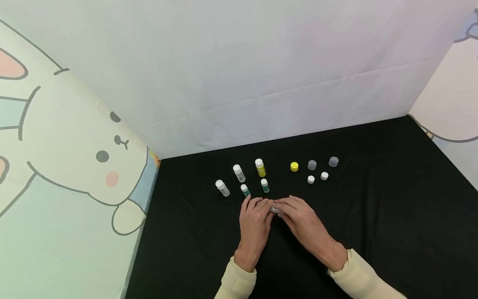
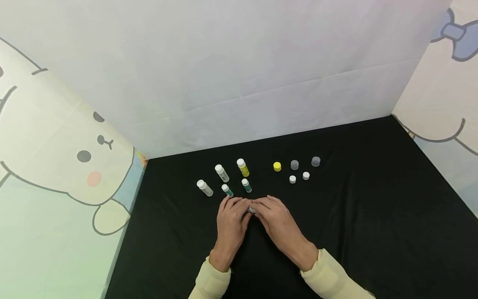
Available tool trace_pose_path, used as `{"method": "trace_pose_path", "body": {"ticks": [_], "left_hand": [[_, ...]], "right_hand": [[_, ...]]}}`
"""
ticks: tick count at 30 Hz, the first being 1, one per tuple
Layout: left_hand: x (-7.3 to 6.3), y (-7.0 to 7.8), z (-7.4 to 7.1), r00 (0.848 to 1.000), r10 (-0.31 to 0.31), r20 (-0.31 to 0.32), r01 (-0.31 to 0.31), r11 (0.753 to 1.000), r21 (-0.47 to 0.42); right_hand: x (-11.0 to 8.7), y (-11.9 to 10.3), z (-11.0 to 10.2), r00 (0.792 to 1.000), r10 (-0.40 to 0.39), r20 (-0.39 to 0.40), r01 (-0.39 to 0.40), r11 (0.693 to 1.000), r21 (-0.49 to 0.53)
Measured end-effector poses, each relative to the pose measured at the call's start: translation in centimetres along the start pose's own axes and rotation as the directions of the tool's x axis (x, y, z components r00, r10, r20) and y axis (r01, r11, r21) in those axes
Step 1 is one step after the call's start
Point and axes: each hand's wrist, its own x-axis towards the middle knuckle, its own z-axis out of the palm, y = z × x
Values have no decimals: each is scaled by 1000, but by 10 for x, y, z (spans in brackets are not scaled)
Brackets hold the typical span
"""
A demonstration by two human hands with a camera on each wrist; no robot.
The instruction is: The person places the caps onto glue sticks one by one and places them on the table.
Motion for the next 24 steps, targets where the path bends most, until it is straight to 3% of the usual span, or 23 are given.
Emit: {"method": "trace_pose_path", "body": {"ticks": [10, 24], "left_hand": [[-2, 0, 0, 1000, 7, 22, -7, 1000, 30], [-4, 2, -3, 999, -11, 52, 9, 999, 40]], "right_hand": [[-1, -2, 4, 998, 62, 18, -62, 997, 38], [-6, -6, 9, 997, 79, -2, -79, 995, 54]]}}
